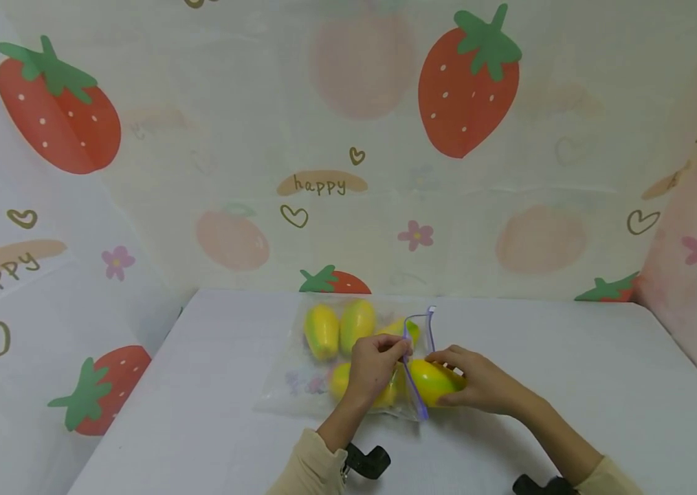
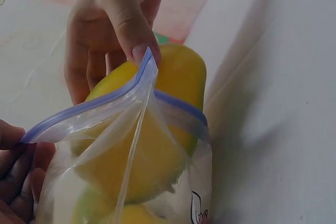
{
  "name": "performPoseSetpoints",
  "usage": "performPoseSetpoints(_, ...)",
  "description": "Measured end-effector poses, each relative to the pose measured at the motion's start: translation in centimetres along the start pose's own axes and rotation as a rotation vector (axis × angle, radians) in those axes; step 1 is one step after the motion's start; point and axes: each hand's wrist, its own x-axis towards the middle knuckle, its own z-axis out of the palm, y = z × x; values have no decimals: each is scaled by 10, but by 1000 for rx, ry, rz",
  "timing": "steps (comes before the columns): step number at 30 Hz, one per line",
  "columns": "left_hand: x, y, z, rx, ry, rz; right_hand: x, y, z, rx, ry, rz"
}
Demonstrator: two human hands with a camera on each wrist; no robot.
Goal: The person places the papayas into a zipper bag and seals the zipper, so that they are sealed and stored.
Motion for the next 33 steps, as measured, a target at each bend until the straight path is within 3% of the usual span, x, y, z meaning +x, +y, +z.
performPoseSetpoints(9,1,-3,2,8,-6,-5,6,-2,13,19,40,17)
performPoseSetpoints(18,2,-1,1,-38,9,-12,5,5,16,181,86,-6)
performPoseSetpoints(23,0,0,1,-47,10,-6,3,7,14,218,58,0)
performPoseSetpoints(29,0,-1,2,-46,9,-20,2,10,14,224,-34,57)
performPoseSetpoints(33,0,0,2,-51,11,-23,3,11,15,223,-13,65)
